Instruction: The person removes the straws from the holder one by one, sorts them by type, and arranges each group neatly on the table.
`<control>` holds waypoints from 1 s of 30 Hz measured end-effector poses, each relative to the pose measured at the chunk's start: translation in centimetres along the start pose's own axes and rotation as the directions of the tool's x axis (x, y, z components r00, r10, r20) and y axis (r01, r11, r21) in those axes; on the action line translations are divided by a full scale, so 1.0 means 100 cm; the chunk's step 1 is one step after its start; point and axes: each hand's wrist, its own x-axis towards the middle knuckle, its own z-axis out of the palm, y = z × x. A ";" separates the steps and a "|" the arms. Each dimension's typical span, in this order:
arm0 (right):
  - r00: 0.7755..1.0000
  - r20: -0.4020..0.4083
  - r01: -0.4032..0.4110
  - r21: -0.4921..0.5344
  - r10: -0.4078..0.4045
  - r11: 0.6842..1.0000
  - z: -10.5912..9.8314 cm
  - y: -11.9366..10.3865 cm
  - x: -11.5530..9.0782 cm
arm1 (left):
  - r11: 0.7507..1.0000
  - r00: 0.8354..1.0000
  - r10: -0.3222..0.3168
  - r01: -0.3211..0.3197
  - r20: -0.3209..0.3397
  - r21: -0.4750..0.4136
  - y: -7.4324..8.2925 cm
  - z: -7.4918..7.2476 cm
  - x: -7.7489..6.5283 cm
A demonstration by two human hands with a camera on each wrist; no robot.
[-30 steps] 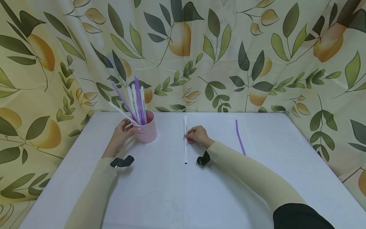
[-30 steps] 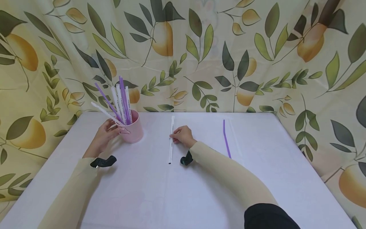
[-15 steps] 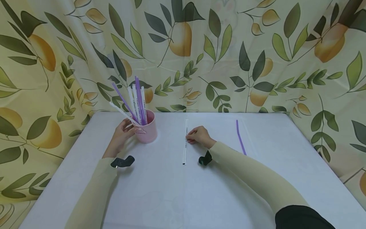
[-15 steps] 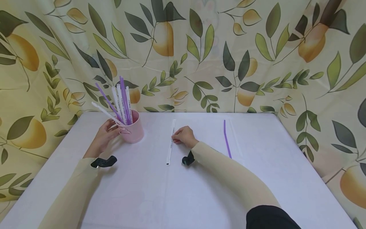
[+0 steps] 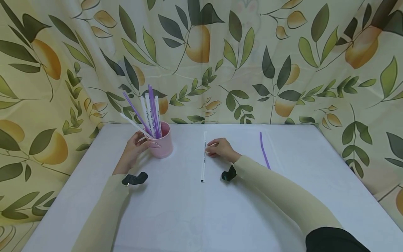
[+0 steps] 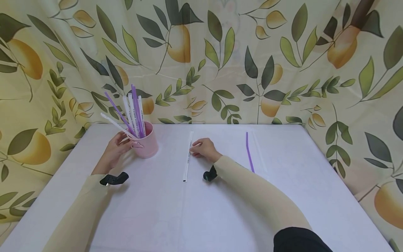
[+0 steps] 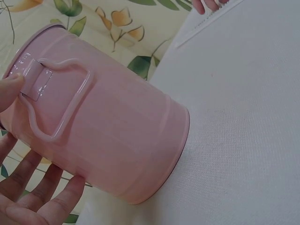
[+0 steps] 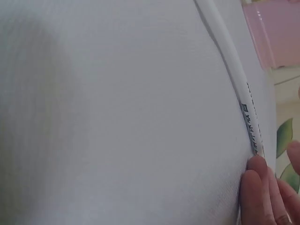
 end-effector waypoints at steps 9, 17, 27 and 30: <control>0.982 -0.015 0.186 -0.043 -0.187 0.982 -0.006 -0.005 0.000 | 1.000 1.000 0.022 -0.022 0.000 -0.002 -0.002 0.001 0.001; 0.927 -0.012 0.375 -0.017 -0.375 0.927 -0.010 -0.017 -0.003 | 0.999 0.999 0.032 -0.032 0.000 -0.002 -0.003 0.001 0.000; 0.898 -0.020 0.440 -0.008 -0.440 0.898 -0.010 -0.047 -0.002 | 0.999 0.999 0.032 -0.032 -0.004 -0.018 -0.001 0.001 -0.001; 0.886 -0.011 0.463 -0.027 -0.464 0.886 -0.010 -0.061 -0.002 | 0.999 0.999 0.034 -0.034 0.000 -0.016 -0.002 0.001 -0.002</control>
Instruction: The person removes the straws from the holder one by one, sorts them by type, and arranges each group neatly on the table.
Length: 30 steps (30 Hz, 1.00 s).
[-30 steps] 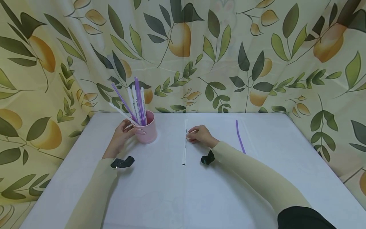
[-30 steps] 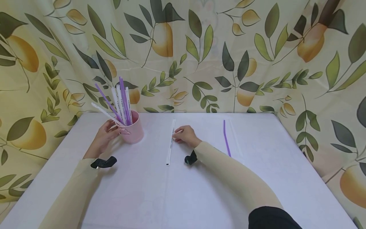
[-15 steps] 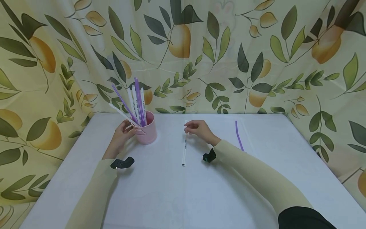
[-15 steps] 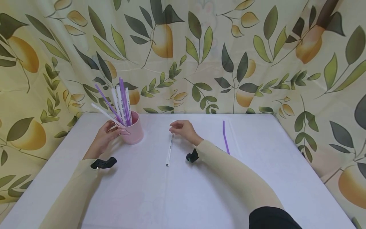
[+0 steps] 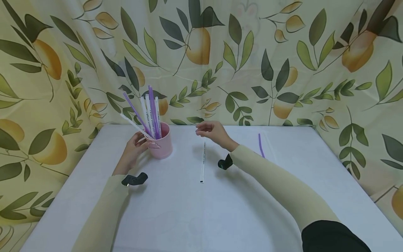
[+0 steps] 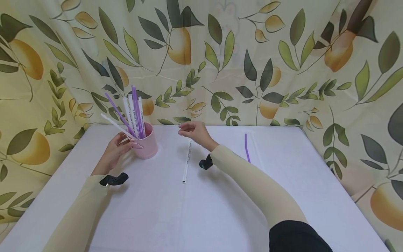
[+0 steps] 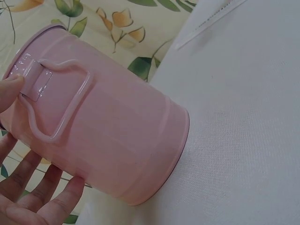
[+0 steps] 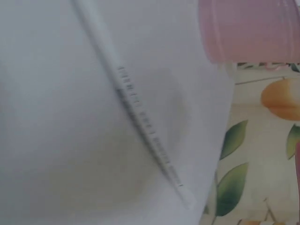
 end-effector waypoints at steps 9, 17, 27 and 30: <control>0.998 0.032 0.057 0.014 -0.058 0.998 0.002 -0.037 0.022 | 1.000 1.000 0.009 -0.009 0.003 -0.005 0.000 0.000 -0.001; 0.995 0.070 0.069 -0.038 -0.067 0.997 0.003 -0.064 0.043 | 1.000 1.000 0.007 -0.007 0.008 -0.009 0.000 -0.001 -0.001; 0.986 0.135 0.103 -0.065 -0.093 0.993 0.029 -0.088 0.065 | 1.000 1.000 0.006 -0.006 0.000 -0.025 -0.002 -0.001 0.001; 0.983 0.152 0.107 -0.050 -0.098 0.993 0.039 -0.093 0.071 | 1.000 1.000 0.010 -0.010 -0.003 -0.029 -0.002 -0.001 0.001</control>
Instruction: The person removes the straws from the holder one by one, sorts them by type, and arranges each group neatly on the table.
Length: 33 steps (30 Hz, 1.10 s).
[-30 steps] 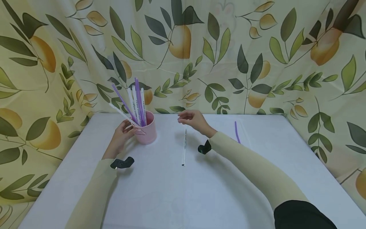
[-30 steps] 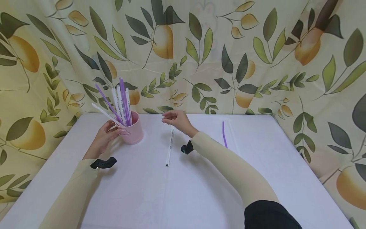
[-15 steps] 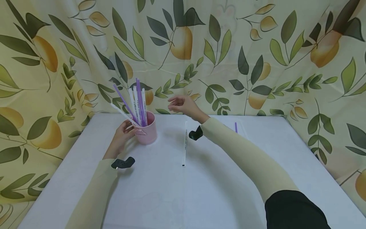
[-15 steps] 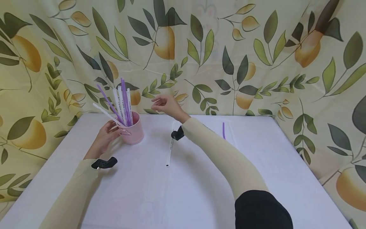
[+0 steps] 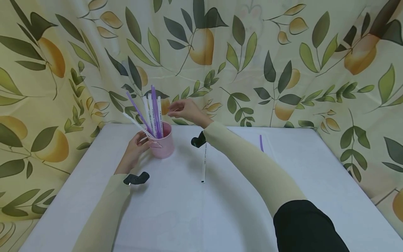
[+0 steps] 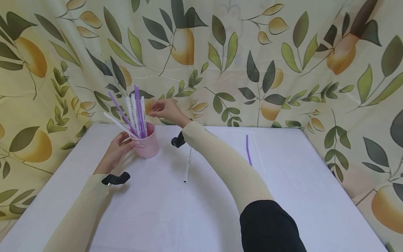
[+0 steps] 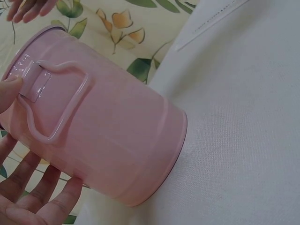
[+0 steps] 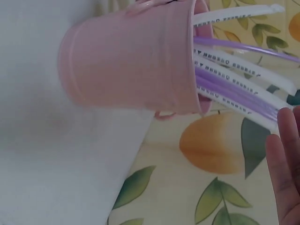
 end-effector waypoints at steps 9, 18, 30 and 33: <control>0.999 0.036 0.024 0.028 -0.025 0.999 0.028 -0.006 0.022 | 1.000 1.000 -0.007 0.007 -0.003 -0.013 -0.001 -0.001 0.001; 0.999 0.051 -0.011 -0.005 0.011 1.000 0.054 -0.005 0.033 | 1.000 1.000 -0.012 0.012 -0.010 -0.022 -0.002 0.000 0.001; 0.994 0.105 0.011 0.072 -0.018 0.997 0.078 -0.002 0.040 | 1.000 1.000 -0.007 0.007 -0.015 -0.014 -0.003 0.000 0.002; 0.992 0.122 0.032 0.058 -0.039 0.998 0.083 -0.001 0.042 | 1.000 1.000 -0.013 0.013 -0.018 -0.014 -0.002 -0.001 0.003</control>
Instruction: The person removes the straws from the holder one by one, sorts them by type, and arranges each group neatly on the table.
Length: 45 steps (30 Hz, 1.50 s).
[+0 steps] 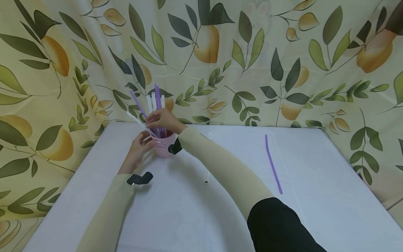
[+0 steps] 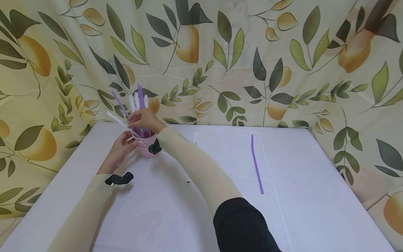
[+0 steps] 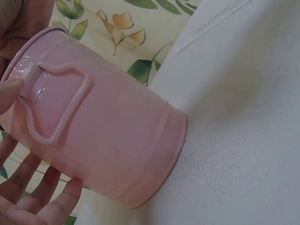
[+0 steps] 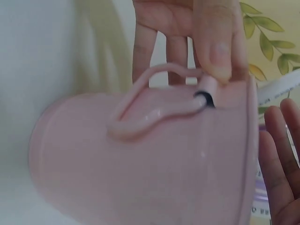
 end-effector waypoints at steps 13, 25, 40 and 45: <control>0.998 -0.014 -0.059 -0.130 0.057 0.990 0.012 -0.002 0.002 | 1.000 1.000 0.001 -0.001 -0.003 -0.009 0.000 0.000 -0.001; 0.998 -0.040 -0.051 -0.188 0.045 0.981 0.011 -0.005 0.000 | 1.000 1.000 0.013 -0.013 0.002 -0.003 -0.001 0.000 0.000; 0.977 -0.193 -0.086 0.011 0.086 0.996 -0.002 -0.009 -0.001 | 1.000 1.000 0.020 -0.020 0.010 -0.010 0.003 0.003 -0.002; 0.970 -0.238 -0.049 0.024 0.053 0.999 -0.008 -0.015 -0.004 | 0.999 0.999 0.039 -0.039 0.013 -0.023 0.000 0.001 0.000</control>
